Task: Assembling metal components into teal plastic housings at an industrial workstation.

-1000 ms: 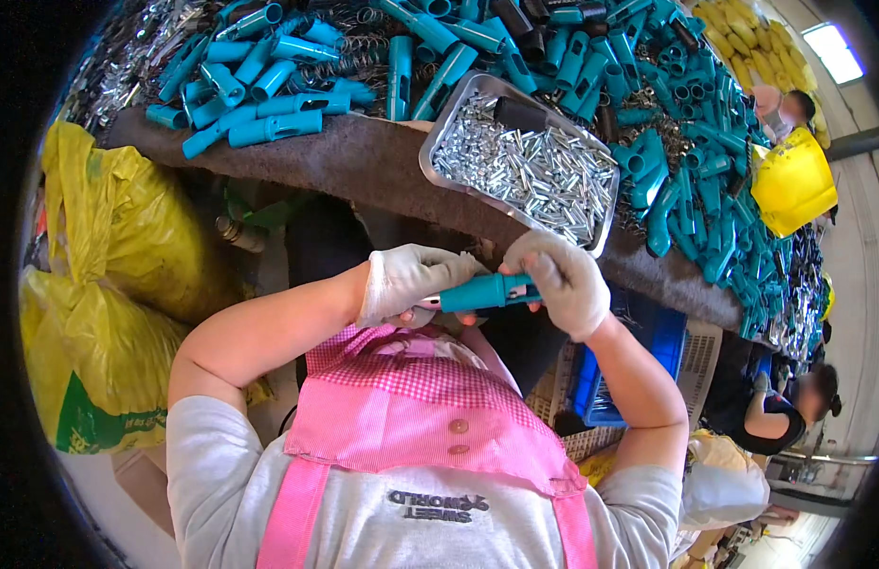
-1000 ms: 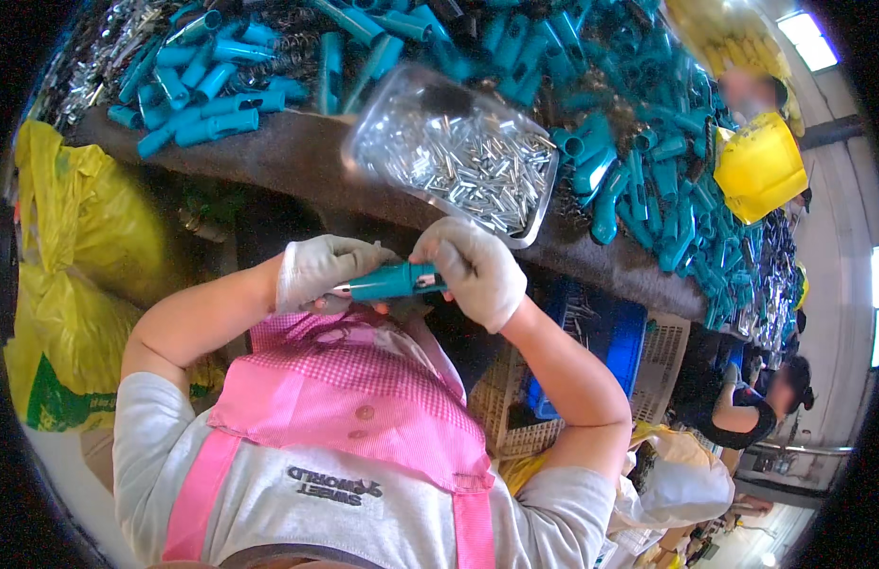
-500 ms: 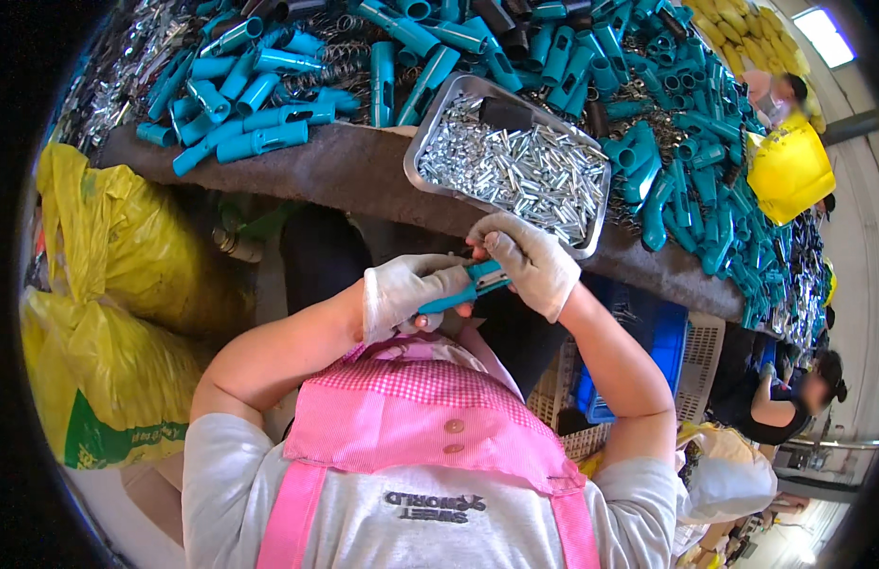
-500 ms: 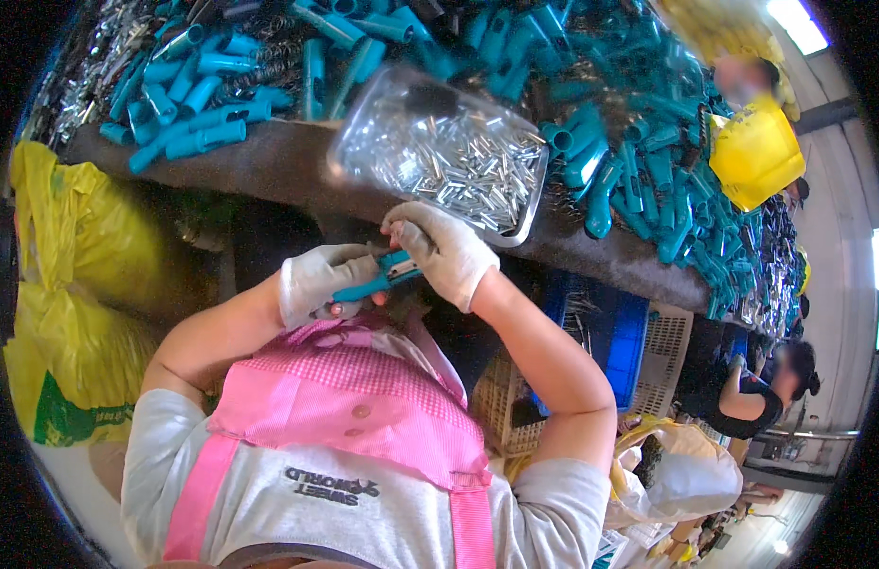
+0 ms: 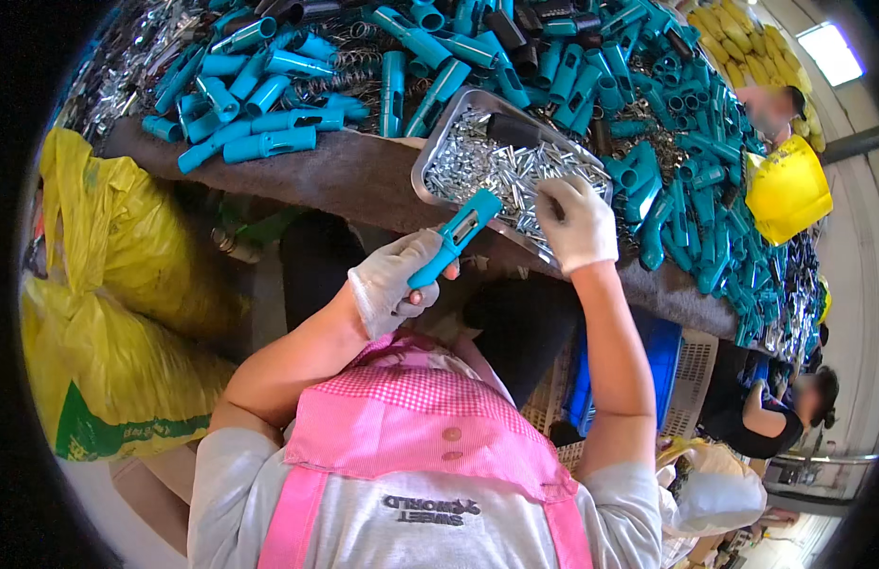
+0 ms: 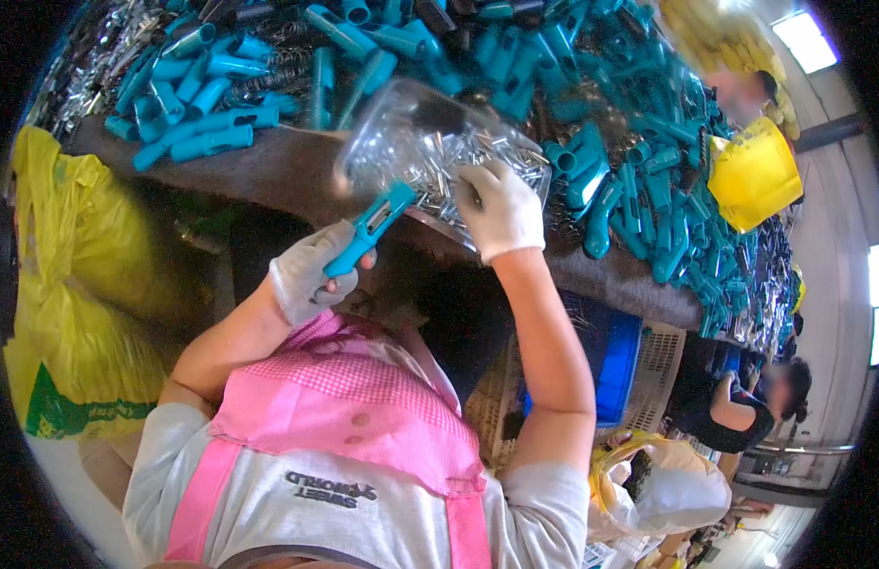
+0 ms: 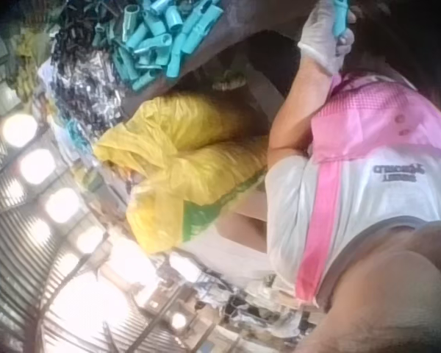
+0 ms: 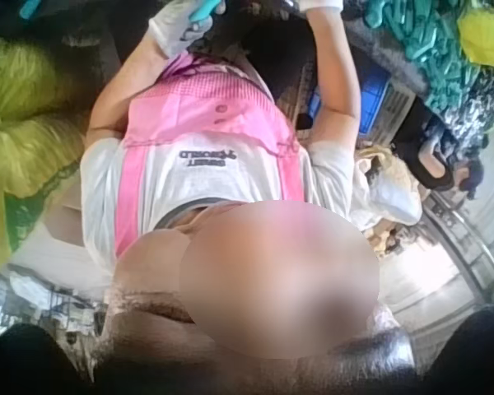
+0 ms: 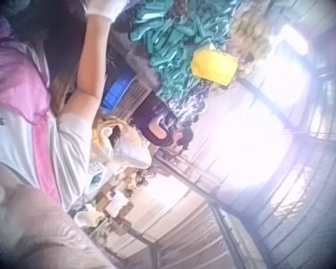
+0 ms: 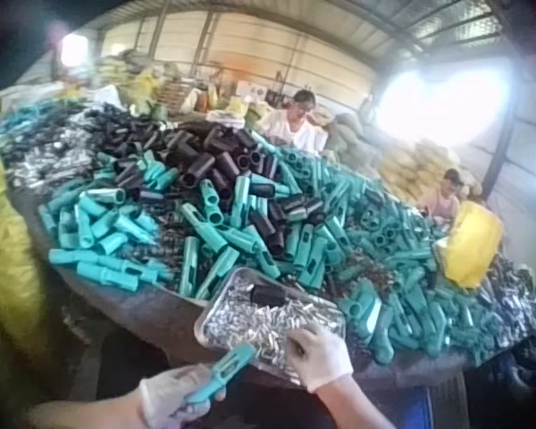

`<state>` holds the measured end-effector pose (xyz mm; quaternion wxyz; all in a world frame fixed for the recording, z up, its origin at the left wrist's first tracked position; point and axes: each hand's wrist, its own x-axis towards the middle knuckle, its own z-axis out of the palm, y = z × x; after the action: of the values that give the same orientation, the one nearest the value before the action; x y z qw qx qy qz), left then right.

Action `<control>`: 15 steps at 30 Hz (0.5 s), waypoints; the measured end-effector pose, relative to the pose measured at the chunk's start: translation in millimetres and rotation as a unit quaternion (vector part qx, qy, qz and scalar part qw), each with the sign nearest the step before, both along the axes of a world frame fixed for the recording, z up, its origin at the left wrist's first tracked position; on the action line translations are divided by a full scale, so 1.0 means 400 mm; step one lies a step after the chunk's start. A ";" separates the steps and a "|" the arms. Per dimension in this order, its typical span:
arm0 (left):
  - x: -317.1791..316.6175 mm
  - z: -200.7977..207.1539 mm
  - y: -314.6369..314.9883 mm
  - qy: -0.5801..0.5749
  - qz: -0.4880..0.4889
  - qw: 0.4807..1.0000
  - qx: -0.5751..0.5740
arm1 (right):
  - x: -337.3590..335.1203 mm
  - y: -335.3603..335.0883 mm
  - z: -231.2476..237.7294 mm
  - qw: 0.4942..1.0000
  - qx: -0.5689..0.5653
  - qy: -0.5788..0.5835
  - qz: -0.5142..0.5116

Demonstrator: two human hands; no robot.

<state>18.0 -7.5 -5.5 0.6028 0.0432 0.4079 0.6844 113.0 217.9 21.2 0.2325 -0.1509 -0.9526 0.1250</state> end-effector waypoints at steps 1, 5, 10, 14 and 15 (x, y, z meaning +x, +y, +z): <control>0.006 0.012 0.007 -0.002 0.026 1.000 -0.017 | 0.005 -0.018 0.001 0.999 -0.035 0.009 -0.023; -0.006 -0.023 -0.003 -0.029 0.007 1.000 0.002 | 0.013 -0.019 -0.008 0.999 -0.031 -0.034 -0.012; -0.011 -0.023 -0.005 -0.039 0.007 0.999 -0.005 | -0.013 -0.001 0.009 0.989 0.049 -0.142 0.013; -0.007 -0.023 -0.002 -0.040 0.008 0.999 -0.005 | -0.033 0.013 0.018 0.981 0.084 -0.177 0.011; -0.004 -0.027 -0.005 -0.037 0.015 0.999 -0.002 | -0.032 0.013 0.020 0.980 0.085 -0.177 0.013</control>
<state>16.4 -9.3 -16.4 0.6071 0.0107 0.3871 0.6939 100.1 223.2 29.1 0.0705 -0.1378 -0.9878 0.0179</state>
